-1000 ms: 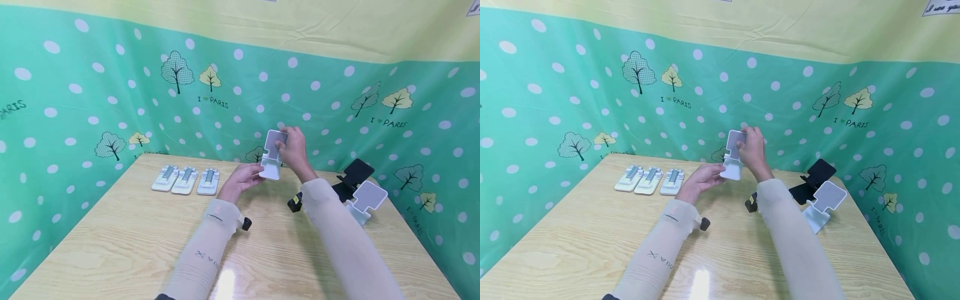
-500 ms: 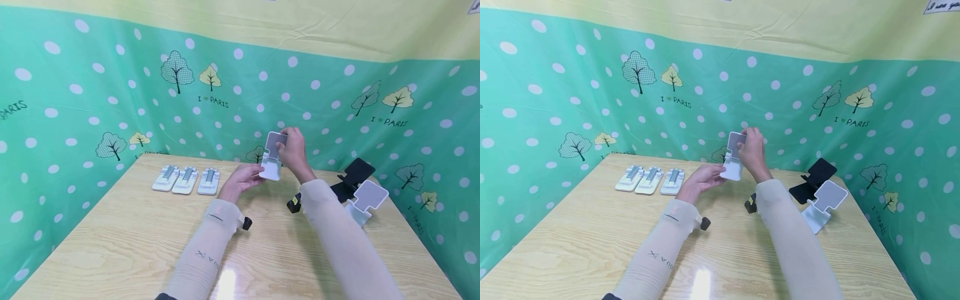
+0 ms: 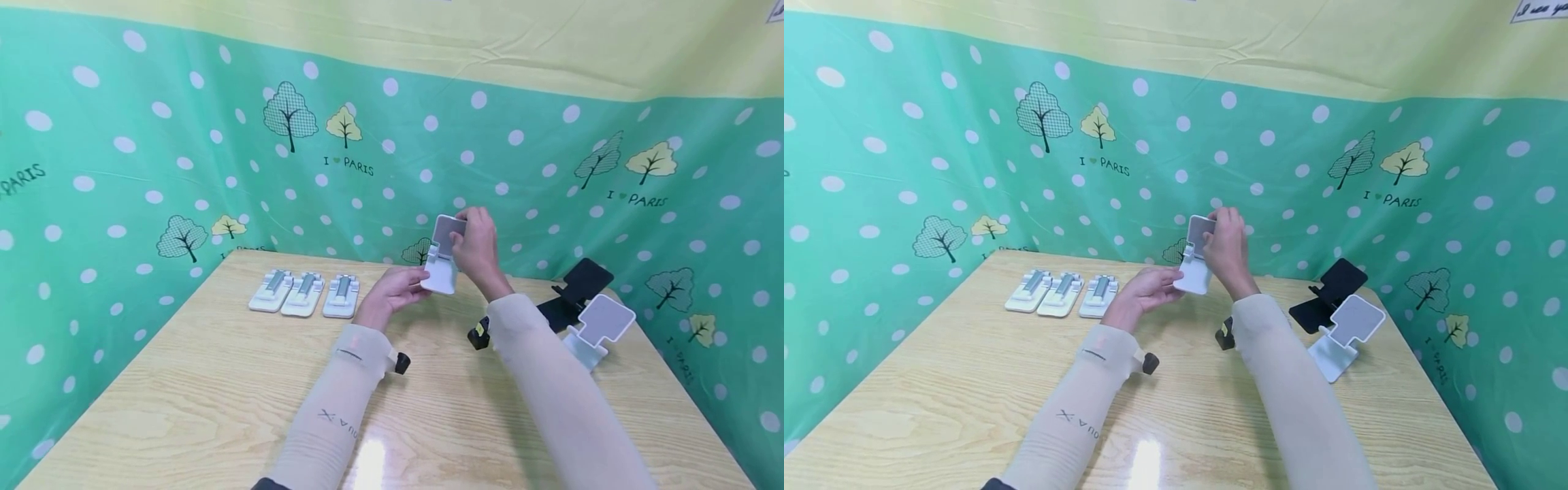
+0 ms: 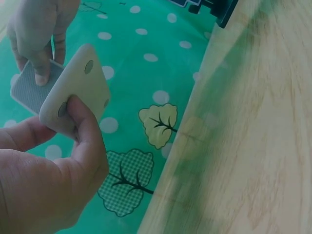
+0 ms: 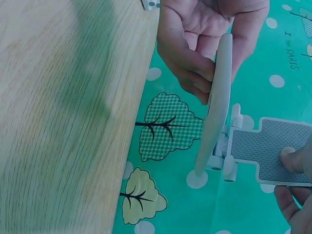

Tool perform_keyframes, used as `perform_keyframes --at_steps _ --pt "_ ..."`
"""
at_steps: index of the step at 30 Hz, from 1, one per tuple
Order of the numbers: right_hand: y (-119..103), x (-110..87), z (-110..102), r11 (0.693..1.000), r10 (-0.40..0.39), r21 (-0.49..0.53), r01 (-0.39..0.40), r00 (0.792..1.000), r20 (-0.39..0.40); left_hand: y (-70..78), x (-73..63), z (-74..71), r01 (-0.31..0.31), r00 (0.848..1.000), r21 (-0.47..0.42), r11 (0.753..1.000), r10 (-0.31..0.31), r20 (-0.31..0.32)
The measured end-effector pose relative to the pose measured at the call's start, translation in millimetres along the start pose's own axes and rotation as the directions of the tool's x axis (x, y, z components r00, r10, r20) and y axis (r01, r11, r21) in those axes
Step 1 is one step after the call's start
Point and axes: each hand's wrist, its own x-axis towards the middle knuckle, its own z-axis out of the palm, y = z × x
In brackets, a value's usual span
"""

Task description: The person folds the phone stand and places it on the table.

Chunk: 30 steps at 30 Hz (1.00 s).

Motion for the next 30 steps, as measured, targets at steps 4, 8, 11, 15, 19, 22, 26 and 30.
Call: perform_keyframes --at_steps 4,8,11,15,19,22,26,30 --pt "-0.1 0.2 1.3 1.000 -0.018 -0.007 0.017 1.000 -0.016 2.7 -2.0 -0.6 -0.001 1.000 -0.008 1.000 0.001 0.002" --pt "0.9 -0.5 1.8 1.000 -0.018 -0.003 0.018 1.000 -0.012 4.1 -2.9 -1.9 0.009 1.000 -0.012 1.000 -0.010 -0.009" --pt "1.6 -1.1 0.7 1.000 -0.010 -0.010 0.010 1.000 0.007 5.2 -3.4 -3.5 0.018 0.999 -0.019 1.000 -0.018 -0.026" --pt "2.6 -2.0 -2.2 0.999 -0.014 -0.051 0.015 0.999 0.031 7.0 -3.7 -6.4 0.030 0.998 -0.023 0.999 -0.031 -0.051" --pt "3.0 -3.1 -3.1 0.995 -0.054 -0.085 0.056 0.998 0.028 9.2 -4.1 -9.0 0.042 0.997 -0.030 0.999 -0.044 -0.064" --pt "1.8 -3.2 -2.0 0.992 -0.082 -0.095 0.083 0.996 0.016 10.1 -3.0 -10.5 0.046 0.997 -0.035 0.998 -0.048 -0.063" --pt "-1.6 -3.0 -0.2 0.990 -0.097 -0.102 0.097 0.995 0.010 9.6 -0.7 -11.8 0.046 0.996 -0.036 0.998 -0.049 -0.069" --pt "-5.4 -3.9 0.8 0.990 -0.099 -0.098 0.099 0.995 0.010 9.0 -0.2 -12.3 0.046 0.995 -0.043 0.998 -0.050 -0.081"
